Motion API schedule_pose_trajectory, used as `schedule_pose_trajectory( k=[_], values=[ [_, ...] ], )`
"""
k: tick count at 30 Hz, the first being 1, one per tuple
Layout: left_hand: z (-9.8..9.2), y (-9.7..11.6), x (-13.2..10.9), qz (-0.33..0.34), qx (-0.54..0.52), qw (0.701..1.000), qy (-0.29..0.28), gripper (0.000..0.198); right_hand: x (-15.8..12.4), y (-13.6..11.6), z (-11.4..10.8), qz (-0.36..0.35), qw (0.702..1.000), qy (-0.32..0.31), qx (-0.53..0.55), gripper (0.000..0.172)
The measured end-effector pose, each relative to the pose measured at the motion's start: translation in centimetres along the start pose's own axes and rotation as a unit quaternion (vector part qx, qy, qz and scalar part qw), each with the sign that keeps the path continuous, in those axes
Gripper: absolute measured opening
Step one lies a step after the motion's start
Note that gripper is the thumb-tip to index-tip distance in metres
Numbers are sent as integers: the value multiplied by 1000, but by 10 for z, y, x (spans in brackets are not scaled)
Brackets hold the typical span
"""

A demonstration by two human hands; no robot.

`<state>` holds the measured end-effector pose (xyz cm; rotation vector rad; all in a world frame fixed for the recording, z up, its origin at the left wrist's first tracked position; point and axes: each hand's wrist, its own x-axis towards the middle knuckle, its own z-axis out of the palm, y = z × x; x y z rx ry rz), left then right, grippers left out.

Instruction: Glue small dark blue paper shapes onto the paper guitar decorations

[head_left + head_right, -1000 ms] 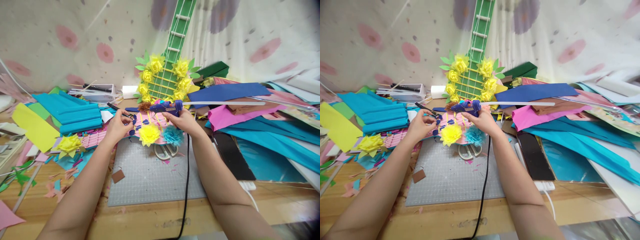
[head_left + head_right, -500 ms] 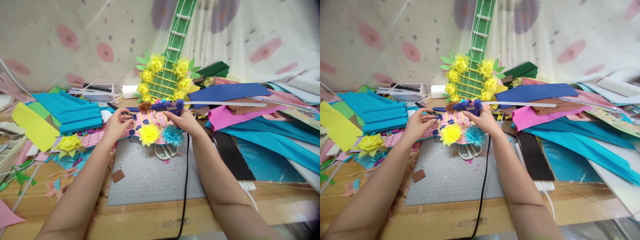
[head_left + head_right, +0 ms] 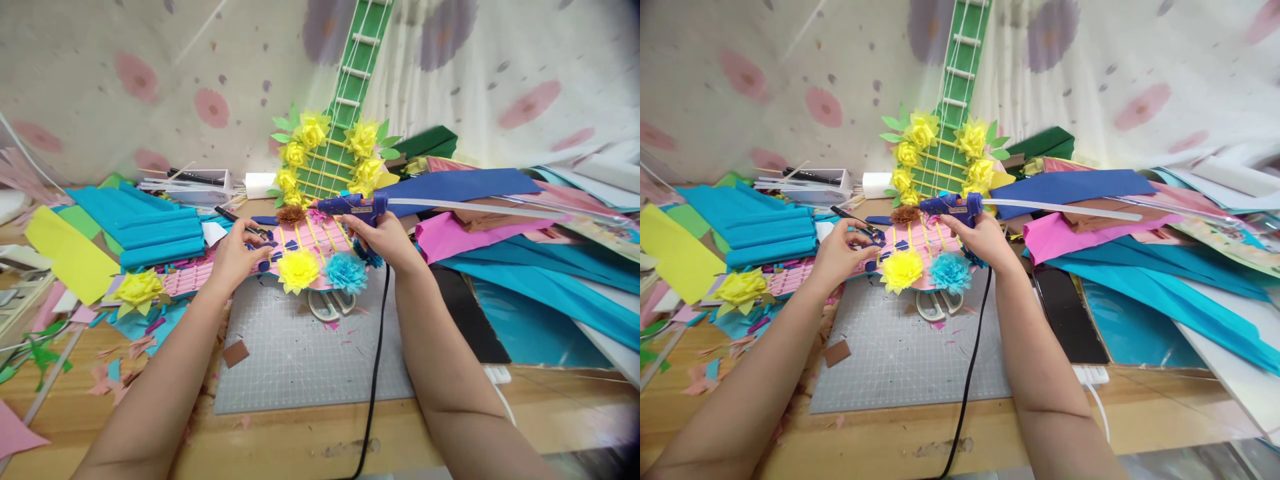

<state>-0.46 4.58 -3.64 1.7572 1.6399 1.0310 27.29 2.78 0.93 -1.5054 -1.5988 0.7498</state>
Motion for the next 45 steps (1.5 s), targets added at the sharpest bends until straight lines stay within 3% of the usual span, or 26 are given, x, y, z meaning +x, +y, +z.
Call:
schedule_pose_trajectory(
  k=[6, 13, 20, 29, 32, 39, 45],
  values=[
    [3, -1, -1, 5, -16, 1000, -17, 44, 0, 2, -7, -4, 999, 35, 11, 43],
    [8, -6, 1, 23, -60, 998, -17, 48, 1, 2, 1, -7, 1000, -2, -8, 51],
    [8, -9, 4, 11, -134, 990, -35, 47, 2, 6, 8, -28, 999, -11, -10, 48],
    [6, 3, 4, -4, -212, 977, 2, 39, 1, 2, 8, -26, 1000, -12, -7, 46],
    [5, 6, 4, -14, -205, 978, 27, 45, 0, 2, 8, -20, 1000, -14, -7, 46],
    [-6, 12, 1, -79, -114, 990, 12, 68, 2, 3, 4, -11, 1000, -8, -10, 49],
    [-9, 24, 0, -87, -66, 994, -26, 55, 1, 1, -8, 7, 999, 36, 19, 43]
  ],
)
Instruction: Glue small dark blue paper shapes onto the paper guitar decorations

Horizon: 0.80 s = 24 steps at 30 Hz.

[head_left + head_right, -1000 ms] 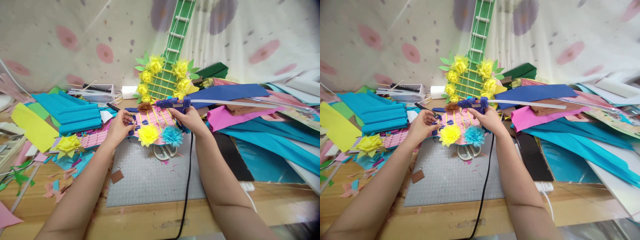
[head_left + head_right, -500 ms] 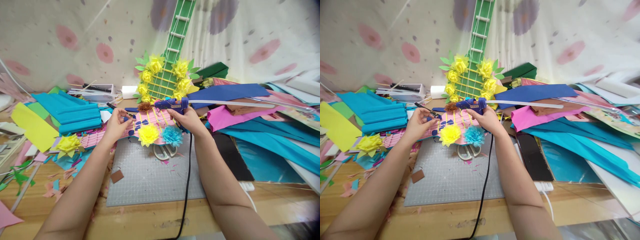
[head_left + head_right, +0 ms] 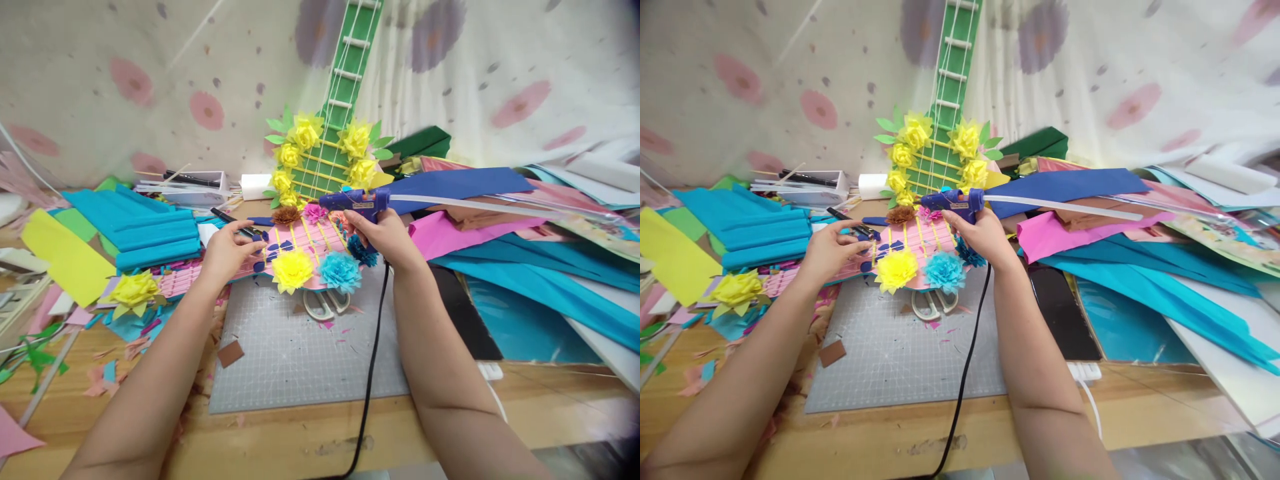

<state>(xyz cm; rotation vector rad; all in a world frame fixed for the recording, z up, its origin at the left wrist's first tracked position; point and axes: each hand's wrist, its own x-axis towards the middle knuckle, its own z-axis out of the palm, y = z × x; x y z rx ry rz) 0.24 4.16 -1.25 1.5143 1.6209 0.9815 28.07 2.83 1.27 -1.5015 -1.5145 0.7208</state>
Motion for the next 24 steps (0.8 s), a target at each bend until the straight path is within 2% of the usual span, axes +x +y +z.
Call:
schedule_pose_trajectory(
  k=[2, 6, 10, 13, 16, 18, 21, 24],
  values=[
    [2, 7, 0, -2, 42, 999, -28, 51, 0, 1, -4, 0, 1000, 7, 11, 41],
    [5, 21, 7, 33, 153, 983, -96, 59, 2, 6, -9, 0, 1000, 26, 13, 43],
    [2, 21, 23, 52, 227, 964, -127, 63, 3, 7, -10, -3, 999, 32, 9, 43],
    [-3, 12, 31, 23, 181, 970, -158, 51, 1, 3, -8, -8, 1000, 12, 15, 42],
    [-9, 8, 32, 3, 118, 983, -144, 39, -1, -1, -3, 5, 1000, -4, 5, 43],
    [-11, 10, 28, -11, 73, 988, -138, 41, -2, -4, 3, 7, 1000, -21, -4, 46],
    [-11, 17, 19, -36, -7, 988, -150, 58, -4, -6, 16, 5, 999, -37, 29, 43],
    [-4, 26, 8, -18, -69, 986, -151, 90, -5, -9, 30, 37, 990, -31, 135, 38]
  ],
)
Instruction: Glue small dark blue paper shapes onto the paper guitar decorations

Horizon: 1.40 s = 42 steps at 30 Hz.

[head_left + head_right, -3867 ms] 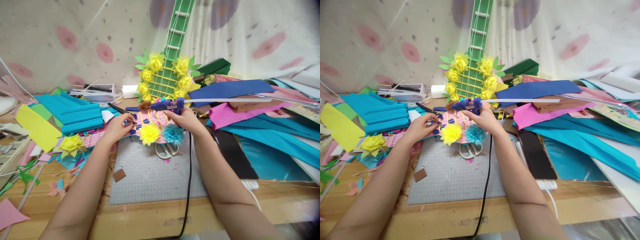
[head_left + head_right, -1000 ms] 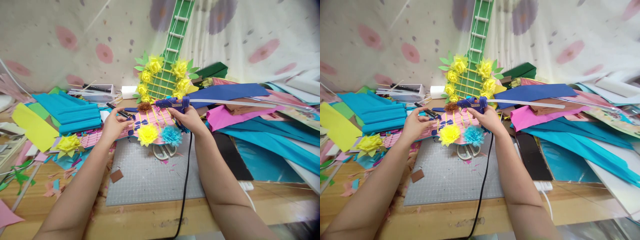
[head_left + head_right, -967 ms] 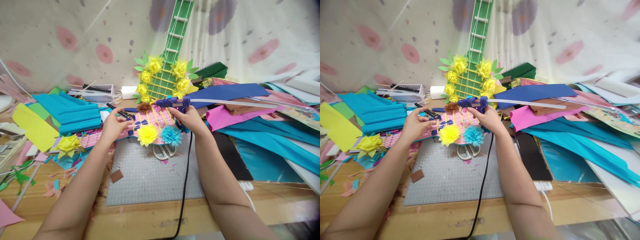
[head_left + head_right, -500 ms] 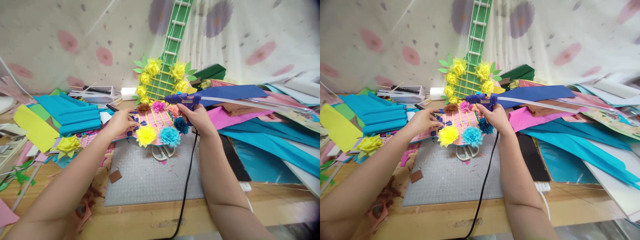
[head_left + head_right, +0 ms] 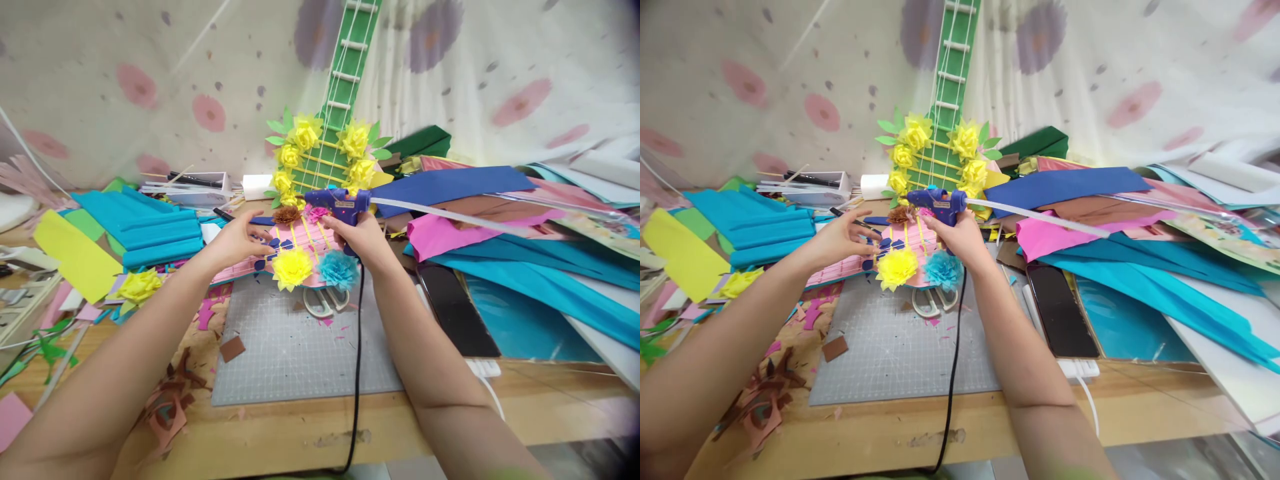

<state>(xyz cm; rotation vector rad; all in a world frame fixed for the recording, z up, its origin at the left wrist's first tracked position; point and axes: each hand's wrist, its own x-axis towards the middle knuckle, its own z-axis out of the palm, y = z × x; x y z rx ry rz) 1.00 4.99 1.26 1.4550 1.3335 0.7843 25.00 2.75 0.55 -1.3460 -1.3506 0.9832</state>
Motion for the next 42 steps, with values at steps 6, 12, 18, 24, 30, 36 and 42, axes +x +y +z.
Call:
schedule_pose_trajectory(
  k=[6, 12, 18, 24, 30, 36, 42],
  values=[
    [32, 14, -11, 28, -25, 999, 26, 123, -4, -2, 19, 22, 984, -61, 167, 56],
    [49, 19, -10, 46, -9, 998, 30, 123, -9, 0, 30, 53, 992, -70, 93, 65],
    [53, 16, -7, 56, -34, 998, 25, 112, -5, 8, 30, 31, 995, -62, 66, 63],
    [63, 19, -17, -38, -176, 983, 32, 47, -2, 9, 32, -7, 993, 18, 119, 54],
    [71, 19, -16, -43, -256, 965, 29, 13, -4, 8, 36, -25, 987, 73, 137, 44],
    [64, 22, -13, -39, -238, 967, 78, 15, -2, 4, 27, -22, 989, 62, 130, 44],
    [41, 23, -11, -44, -156, 981, 102, 30, 0, -7, -21, 13, 999, -4, 51, 42]
  ],
)
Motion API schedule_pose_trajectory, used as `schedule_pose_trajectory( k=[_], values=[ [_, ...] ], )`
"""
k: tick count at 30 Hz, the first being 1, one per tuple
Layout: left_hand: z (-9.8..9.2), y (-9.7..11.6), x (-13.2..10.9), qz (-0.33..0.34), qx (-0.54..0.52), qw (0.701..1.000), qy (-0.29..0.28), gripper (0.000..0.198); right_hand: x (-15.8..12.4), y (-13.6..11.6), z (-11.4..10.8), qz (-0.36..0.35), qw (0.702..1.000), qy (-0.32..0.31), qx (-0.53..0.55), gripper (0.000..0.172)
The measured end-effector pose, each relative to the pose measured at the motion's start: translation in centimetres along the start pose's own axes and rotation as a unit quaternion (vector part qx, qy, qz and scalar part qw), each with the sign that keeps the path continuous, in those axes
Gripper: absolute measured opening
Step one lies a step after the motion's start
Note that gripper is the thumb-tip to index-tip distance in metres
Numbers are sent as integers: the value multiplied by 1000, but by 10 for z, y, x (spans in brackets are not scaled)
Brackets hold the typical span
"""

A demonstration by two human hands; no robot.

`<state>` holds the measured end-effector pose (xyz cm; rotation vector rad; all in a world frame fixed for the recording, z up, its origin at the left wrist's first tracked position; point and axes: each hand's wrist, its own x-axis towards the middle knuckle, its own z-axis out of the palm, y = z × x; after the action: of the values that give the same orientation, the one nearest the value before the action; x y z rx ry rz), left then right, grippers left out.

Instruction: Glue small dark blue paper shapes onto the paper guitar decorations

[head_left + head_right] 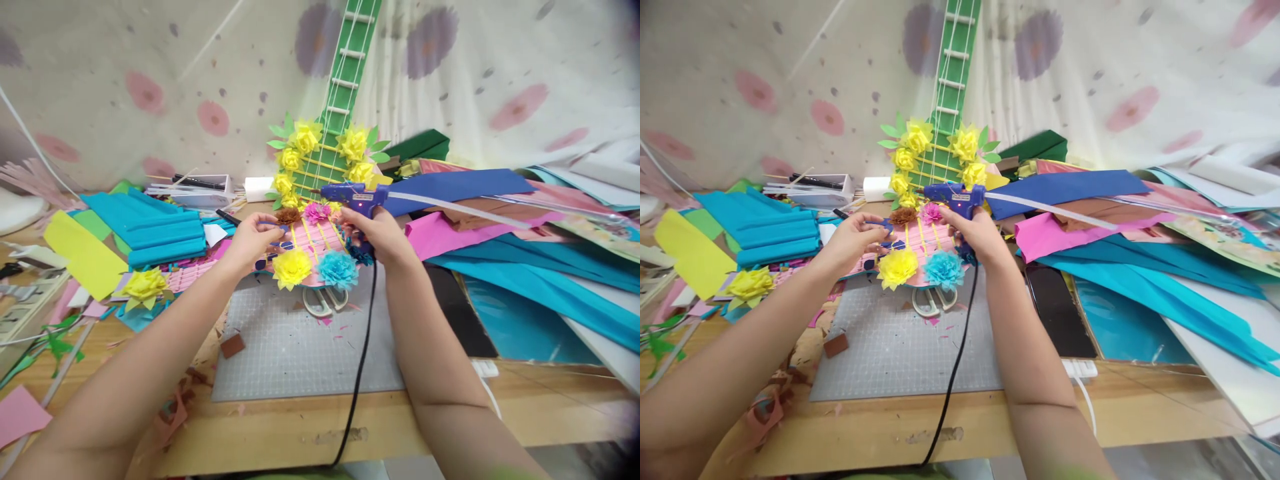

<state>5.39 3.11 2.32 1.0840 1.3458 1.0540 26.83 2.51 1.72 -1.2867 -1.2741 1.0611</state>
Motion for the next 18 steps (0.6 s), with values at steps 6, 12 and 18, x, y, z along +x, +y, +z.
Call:
schedule_pose_trajectory(
  k=[6, 12, 18],
  values=[
    [-3, 0, 1, -37, 56, 998, -8, 34, -6, -4, -30, -14, 985, -87, -147, 51],
    [-4, -7, 4, -35, 85, 996, 0, 35, -4, -1, -11, -29, 972, -103, -210, 44],
    [-5, -11, 6, -46, 96, 994, 6, 39, -4, 1, 3, -62, 954, -116, -271, 38]
  ],
)
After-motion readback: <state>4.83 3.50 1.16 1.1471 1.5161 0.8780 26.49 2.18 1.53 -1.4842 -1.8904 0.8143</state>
